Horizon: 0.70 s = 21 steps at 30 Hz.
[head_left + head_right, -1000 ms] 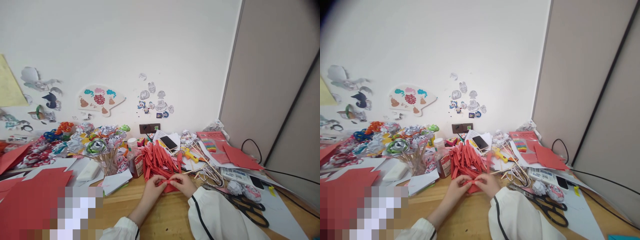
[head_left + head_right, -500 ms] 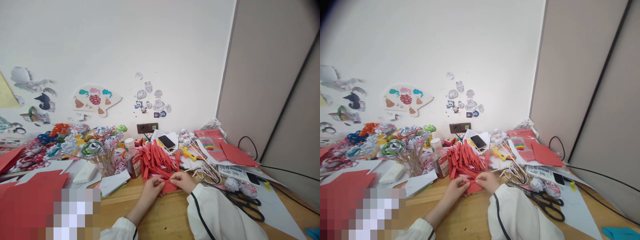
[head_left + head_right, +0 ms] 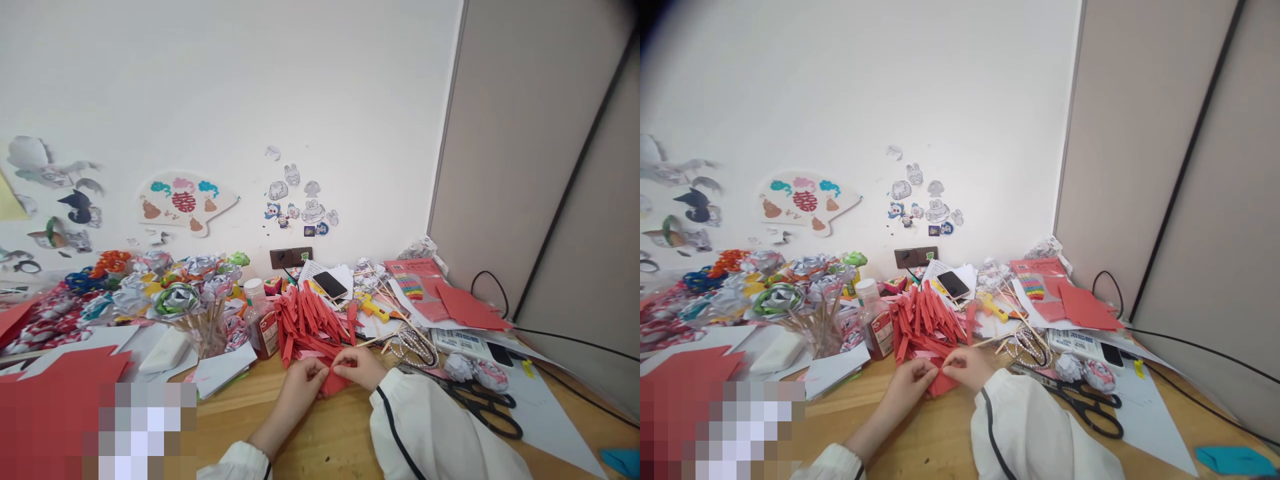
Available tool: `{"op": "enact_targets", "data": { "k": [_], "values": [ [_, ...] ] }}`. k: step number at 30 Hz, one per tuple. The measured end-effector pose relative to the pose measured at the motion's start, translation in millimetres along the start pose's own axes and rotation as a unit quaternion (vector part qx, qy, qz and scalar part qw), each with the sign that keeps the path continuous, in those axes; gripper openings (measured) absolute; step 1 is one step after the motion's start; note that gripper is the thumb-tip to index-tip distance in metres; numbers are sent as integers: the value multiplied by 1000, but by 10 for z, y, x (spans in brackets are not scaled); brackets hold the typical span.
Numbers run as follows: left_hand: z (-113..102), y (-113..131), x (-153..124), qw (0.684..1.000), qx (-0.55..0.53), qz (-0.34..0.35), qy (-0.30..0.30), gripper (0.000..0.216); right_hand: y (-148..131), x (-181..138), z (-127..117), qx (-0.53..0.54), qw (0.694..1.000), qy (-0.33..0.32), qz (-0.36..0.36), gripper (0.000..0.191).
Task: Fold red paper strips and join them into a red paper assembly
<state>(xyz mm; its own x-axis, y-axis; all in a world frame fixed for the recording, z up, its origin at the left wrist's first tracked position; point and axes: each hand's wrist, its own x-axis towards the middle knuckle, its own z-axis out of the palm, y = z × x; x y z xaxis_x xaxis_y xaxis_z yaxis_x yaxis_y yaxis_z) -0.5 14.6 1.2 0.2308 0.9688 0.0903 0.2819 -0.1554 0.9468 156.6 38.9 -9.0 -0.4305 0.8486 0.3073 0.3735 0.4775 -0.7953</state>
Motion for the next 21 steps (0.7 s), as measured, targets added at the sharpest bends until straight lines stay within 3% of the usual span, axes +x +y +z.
{"op": "enact_targets", "data": {
  "k": [4, 11, 21],
  "values": [
    [-4, 19, -22, 999, 39, 38, -2, 22, 96, 16, 24, -65, 998, 1, -15, 19],
    [-11, 1, -6, 998, -13, -1, -59, 25, 92, 34, -200, -128, 988, -60, -59, 22],
    [-59, -107, 53, 995, -72, -43, -62, 30, 71, 7, -292, -32, 997, -72, -25, 25]
  ]
}}
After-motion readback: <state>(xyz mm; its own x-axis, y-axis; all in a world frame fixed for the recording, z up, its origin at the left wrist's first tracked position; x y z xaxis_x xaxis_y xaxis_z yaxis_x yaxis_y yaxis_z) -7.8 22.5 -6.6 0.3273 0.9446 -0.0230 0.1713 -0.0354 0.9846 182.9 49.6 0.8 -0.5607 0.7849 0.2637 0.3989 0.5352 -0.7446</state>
